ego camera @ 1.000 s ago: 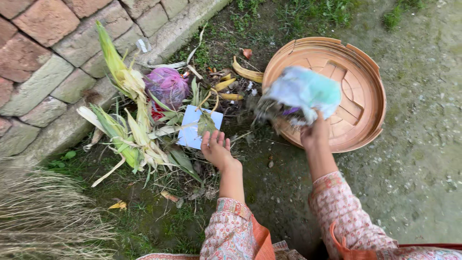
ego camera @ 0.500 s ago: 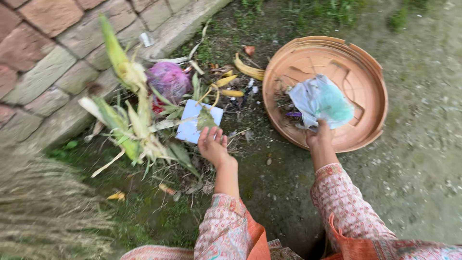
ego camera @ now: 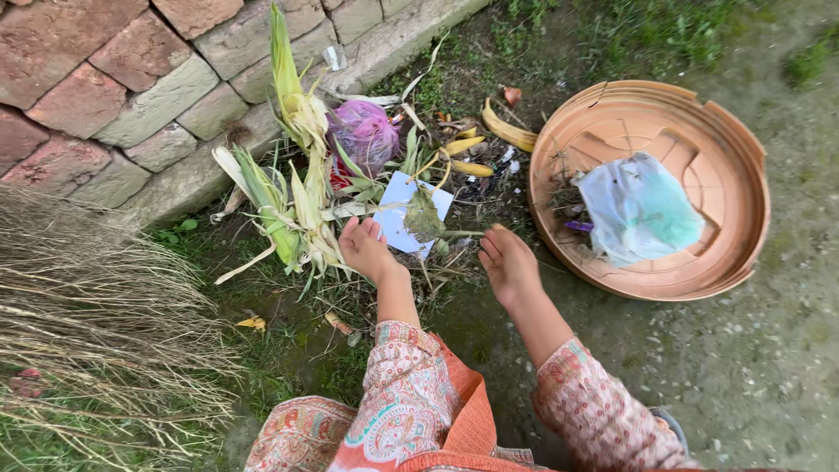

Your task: The person picks up trash including corn husks, banana peels, and plastic wrappers from the grass by hand, placing them into a round tray, and then sweeps the area with a bundle of sticks.

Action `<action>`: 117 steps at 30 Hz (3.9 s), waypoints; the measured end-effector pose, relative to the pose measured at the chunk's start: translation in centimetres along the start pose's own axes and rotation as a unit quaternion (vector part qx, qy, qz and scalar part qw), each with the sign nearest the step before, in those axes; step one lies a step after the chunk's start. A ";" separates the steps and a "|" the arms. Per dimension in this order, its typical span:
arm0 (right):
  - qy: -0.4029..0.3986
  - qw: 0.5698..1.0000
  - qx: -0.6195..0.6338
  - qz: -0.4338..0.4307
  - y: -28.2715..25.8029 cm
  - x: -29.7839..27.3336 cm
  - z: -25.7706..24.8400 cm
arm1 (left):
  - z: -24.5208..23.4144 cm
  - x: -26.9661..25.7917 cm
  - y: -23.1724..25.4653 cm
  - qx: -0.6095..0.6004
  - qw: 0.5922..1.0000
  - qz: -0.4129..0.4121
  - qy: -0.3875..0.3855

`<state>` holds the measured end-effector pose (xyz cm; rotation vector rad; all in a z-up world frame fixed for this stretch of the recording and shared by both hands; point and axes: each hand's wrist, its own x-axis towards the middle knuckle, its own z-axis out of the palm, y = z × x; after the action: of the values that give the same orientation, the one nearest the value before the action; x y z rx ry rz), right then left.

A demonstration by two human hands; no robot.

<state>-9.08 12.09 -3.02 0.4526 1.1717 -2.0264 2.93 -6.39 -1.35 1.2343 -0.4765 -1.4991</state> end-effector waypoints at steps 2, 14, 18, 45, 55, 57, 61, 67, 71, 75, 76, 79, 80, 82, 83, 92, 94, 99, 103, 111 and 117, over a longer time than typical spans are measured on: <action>-0.026 0.993 -0.114 -0.027 -0.2 -1.3 2.3 | -0.3 0.4 0.1 0.105 0.967 0.208 -0.099; -0.124 0.813 -0.552 -0.137 2.9 6.0 4.9 | 0.4 2.7 0.4 0.643 0.700 0.220 -0.219; -0.121 0.877 -0.465 0.026 4.4 5.9 4.1 | 0.4 2.5 -0.1 0.654 0.697 0.192 -0.222; 0.001 0.977 -0.083 -0.195 -23.1 9.2 -4.6 | 11.0 -14.4 -0.8 0.255 0.834 0.033 -0.489; 0.057 0.968 -0.101 -0.221 -24.3 15.3 -9.6 | 10.4 -14.9 -6.5 0.291 0.844 -0.042 -0.449; 0.097 0.947 -0.148 -0.267 -24.2 14.4 -9.7 | 10.8 -16.0 -6.7 0.295 0.844 -0.040 -0.447; 0.123 0.913 -0.167 -0.351 -23.3 11.9 -10.0 | 13.0 -18.8 -9.4 0.233 0.826 -0.044 -0.512; 0.037 0.885 -0.159 -0.435 -21.7 8.9 -9.7 | 13.1 -18.2 -12.9 0.330 0.657 0.302 -0.607; 0.032 0.914 -0.128 -0.385 -20.2 4.8 -6.0 | 10.0 -12.6 -10.3 0.347 0.821 0.119 -0.438; -0.056 0.933 -0.142 -0.327 -15.9 2.3 -1.4 | 6.1 -3.1 -7.1 0.159 0.943 0.102 -0.274; -0.095 0.935 -0.140 -0.310 -14.5 2.0 -0.3 | 5.3 -0.5 -6.0 0.124 0.962 0.111 -0.214; -0.141 0.942 -0.143 -0.268 -10.6 0.7 2.7 | 2.3 5.8 -2.3 0.118 0.956 0.256 -0.082; -0.145 0.942 -0.145 -0.266 -9.7 0.0 3.4 | 1.2 7.4 -0.9 0.165 0.950 0.265 -0.026; -0.140 0.941 -0.229 -0.207 -8.6 -1.5 4.5 | -0.3 10.3 2.4 0.218 0.917 0.335 -0.003; -0.142 0.941 -0.230 -0.206 -8.2 -2.2 5.0 | -0.8 11.3 4.0 0.271 0.876 0.398 0.013; -0.128 0.931 -0.303 -0.157 -4.1 -2.2 4.3 | -2.1 13.7 10.6 0.612 0.785 0.094 -0.017; -0.112 0.937 -0.299 -0.138 -3.0 -1.6 3.6 | -1.5 13.4 10.3 0.640 0.763 0.087 -0.020; -0.108 0.932 -0.325 -0.118 -1.9 -1.2 2.6 | -1.2 13.9 9.4 0.686 0.723 0.087 -0.014; -0.079 0.930 -0.349 -0.085 -1.3 -1.4 2.6 | -2.1 15.2 8.5 0.713 0.699 0.061 0.020; -0.106 0.920 -0.369 -0.078 -1.1 -3.0 3.8 | -3.4 16.4 7.1 0.738 0.660 0.136 0.028; -0.112 0.920 -0.369 -0.072 -2.3 -5.0 4.5 | -3.7 13.6 7.6 0.687 0.724 0.054 0.019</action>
<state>-7.25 11.05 3.79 -0.2432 1.7277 -1.5289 11.45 -19.91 -2.58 2.2505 -1.7926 -0.8416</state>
